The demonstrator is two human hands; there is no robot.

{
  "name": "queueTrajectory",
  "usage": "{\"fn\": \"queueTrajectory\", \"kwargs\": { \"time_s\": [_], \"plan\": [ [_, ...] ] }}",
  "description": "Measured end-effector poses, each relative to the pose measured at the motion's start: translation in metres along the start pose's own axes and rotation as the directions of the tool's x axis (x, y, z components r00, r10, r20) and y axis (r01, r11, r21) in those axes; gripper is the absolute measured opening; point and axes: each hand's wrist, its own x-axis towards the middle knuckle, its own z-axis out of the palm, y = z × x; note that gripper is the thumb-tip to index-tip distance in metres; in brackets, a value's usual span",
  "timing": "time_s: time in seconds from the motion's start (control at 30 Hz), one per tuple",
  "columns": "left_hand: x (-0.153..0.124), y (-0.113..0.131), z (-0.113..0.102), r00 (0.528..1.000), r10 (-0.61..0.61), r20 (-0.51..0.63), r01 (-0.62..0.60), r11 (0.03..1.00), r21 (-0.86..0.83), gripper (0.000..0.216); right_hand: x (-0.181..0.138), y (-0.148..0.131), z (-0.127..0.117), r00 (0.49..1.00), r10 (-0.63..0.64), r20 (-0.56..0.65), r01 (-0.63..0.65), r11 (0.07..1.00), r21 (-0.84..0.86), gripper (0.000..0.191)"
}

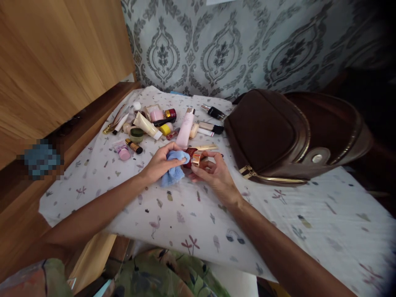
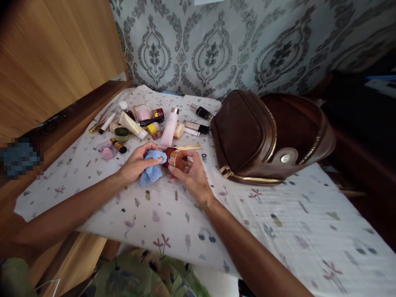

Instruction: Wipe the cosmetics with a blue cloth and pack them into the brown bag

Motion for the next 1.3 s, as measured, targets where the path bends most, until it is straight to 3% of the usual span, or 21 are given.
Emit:
{"fn": "queueTrajectory", "kwargs": {
  "time_s": [0.17,0.43,0.57,0.7,0.83,1.03,1.3],
  "plan": [
    [-0.0031,0.0055,0.0015,0.999,0.051,0.011,-0.052,0.989,0.138,0.027,0.0023,0.0042,-0.0009,0.996,-0.080,-0.027,0.078,0.994,-0.074,0.068],
    [-0.0020,0.0038,0.0033,1.000,-0.002,0.002,0.002,0.996,0.092,0.027,0.0015,0.0018,-0.0032,0.971,-0.212,-0.108,0.181,0.953,-0.243,0.054],
    [-0.0010,0.0022,0.0028,1.000,0.005,-0.001,-0.005,0.996,0.085,0.026,0.0003,-0.0015,-0.0021,0.976,-0.178,-0.127,0.155,0.972,-0.175,0.055],
    [-0.0017,0.0036,0.0032,0.999,0.038,0.026,-0.041,0.992,0.122,0.026,0.0000,-0.0030,-0.0024,0.982,-0.136,-0.128,0.123,0.987,-0.107,0.068],
    [-0.0048,0.0047,0.0057,0.994,0.092,0.059,-0.102,0.974,0.204,0.026,0.0010,-0.0014,-0.0021,0.992,-0.066,-0.105,0.066,0.998,-0.003,0.060],
    [-0.0074,-0.0006,0.0058,0.993,0.089,0.074,-0.105,0.962,0.250,0.026,0.0014,-0.0011,-0.0001,0.997,0.044,-0.071,-0.037,0.994,0.101,0.061],
    [-0.0065,0.0008,0.0060,0.986,0.165,-0.003,-0.157,0.942,0.296,0.020,0.0026,-0.0009,-0.0024,0.994,0.101,-0.037,-0.092,0.976,0.197,0.054]
  ]
}}
